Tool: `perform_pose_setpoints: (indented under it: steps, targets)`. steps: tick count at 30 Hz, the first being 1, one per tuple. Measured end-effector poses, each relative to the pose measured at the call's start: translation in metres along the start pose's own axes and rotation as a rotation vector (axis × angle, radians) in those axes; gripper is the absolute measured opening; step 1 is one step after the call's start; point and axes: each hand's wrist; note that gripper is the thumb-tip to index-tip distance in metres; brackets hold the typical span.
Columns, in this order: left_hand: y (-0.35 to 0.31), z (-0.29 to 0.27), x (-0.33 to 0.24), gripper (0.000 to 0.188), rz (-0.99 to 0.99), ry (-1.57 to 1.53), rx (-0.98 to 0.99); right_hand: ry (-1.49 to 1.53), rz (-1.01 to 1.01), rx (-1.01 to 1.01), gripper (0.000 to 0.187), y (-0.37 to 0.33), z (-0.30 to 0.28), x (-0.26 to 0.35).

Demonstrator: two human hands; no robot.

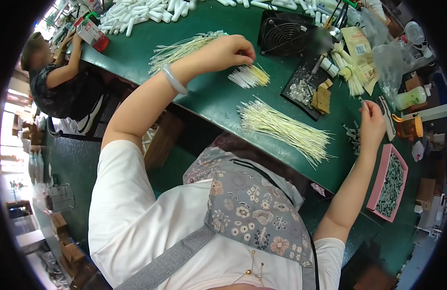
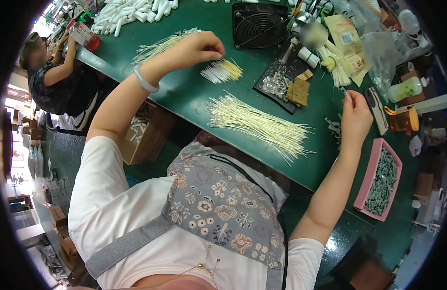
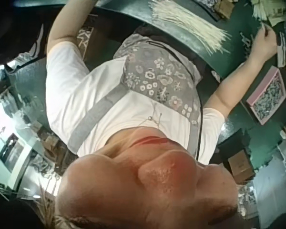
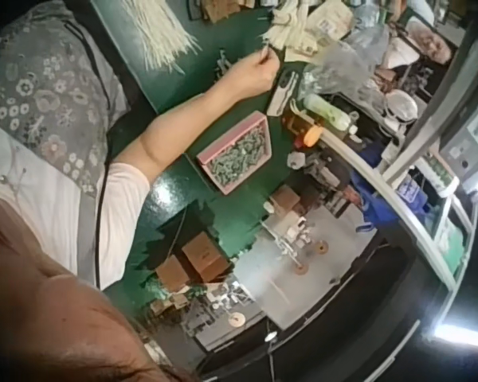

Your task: Soldering thin white wires onto small green circuit boards at an assembly station.

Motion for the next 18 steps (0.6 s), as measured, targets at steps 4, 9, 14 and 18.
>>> perform_pose_setpoints:
  steps: [4, 9, 14, 18]
  targets:
    - [0.006, 0.014, -0.002, 0.013, 0.150, 0.035, 0.132, 0.012, 0.005, 0.022, 0.018, -0.004, 0.003, 0.004]
    - [0.009, 0.020, -0.004, 0.012, 0.193, 0.151, 0.166, 0.019, 0.010, 0.016, 0.017, -0.006, 0.003, 0.004]
    - [0.007, 0.022, 0.003, 0.010, 0.347, 0.275, 0.149, 0.055, 0.033, 0.023, 0.016, -0.008, 0.001, 0.005]
    - [0.002, 0.024, 0.002, 0.011, 0.367, 0.294, 0.101, 0.072, 0.044, 0.035, 0.017, -0.010, 0.001, 0.007]
Point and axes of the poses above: each hand's wrist, its own y-axis towards the middle knuckle, its own z-axis out of the palm, x = y × z, and after that the axes turned 8 degrees about -y, right-handed
